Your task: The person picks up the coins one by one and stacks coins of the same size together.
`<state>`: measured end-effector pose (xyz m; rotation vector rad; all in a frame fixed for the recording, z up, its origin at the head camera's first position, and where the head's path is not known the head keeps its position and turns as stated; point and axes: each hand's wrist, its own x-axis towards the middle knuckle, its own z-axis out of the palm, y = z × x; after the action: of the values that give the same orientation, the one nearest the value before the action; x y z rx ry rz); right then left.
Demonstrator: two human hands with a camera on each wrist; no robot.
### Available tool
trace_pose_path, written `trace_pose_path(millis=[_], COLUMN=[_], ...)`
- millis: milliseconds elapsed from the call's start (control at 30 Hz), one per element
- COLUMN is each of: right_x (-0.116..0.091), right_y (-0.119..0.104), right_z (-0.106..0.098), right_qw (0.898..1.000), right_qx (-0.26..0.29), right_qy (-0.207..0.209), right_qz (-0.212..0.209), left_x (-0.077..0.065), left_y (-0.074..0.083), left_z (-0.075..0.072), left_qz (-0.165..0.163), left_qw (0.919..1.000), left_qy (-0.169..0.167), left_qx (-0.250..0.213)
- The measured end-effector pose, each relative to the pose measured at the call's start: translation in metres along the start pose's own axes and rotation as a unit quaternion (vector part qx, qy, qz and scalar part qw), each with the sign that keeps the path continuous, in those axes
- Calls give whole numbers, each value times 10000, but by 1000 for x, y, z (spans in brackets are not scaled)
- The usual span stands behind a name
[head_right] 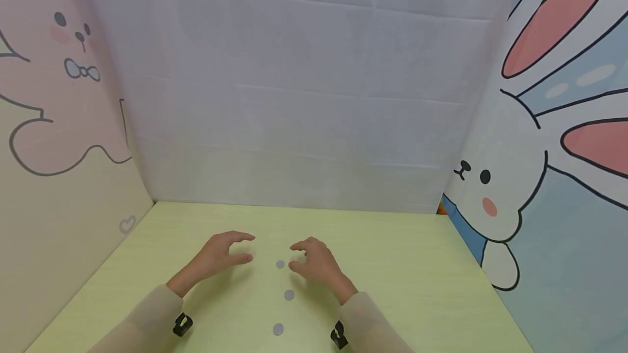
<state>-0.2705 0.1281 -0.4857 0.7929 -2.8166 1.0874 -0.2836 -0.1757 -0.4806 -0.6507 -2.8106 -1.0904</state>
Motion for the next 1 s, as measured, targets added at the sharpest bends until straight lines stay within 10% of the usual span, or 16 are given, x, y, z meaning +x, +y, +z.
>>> trace_pose_path(millis=[333, 1000], right_x=[10, 21], right_y=[-5, -4], right_z=[10, 24], right_qw=[9995, 9947], right_qx=[-322, -974], right_qy=[-33, -212], right_qz=[55, 236], left_x=[5, 16], left_y=[4, 12], left_z=[16, 39], left_qz=[-297, 173], left_qw=[9994, 9986], left_qy=[-121, -292], left_qx=[107, 405])
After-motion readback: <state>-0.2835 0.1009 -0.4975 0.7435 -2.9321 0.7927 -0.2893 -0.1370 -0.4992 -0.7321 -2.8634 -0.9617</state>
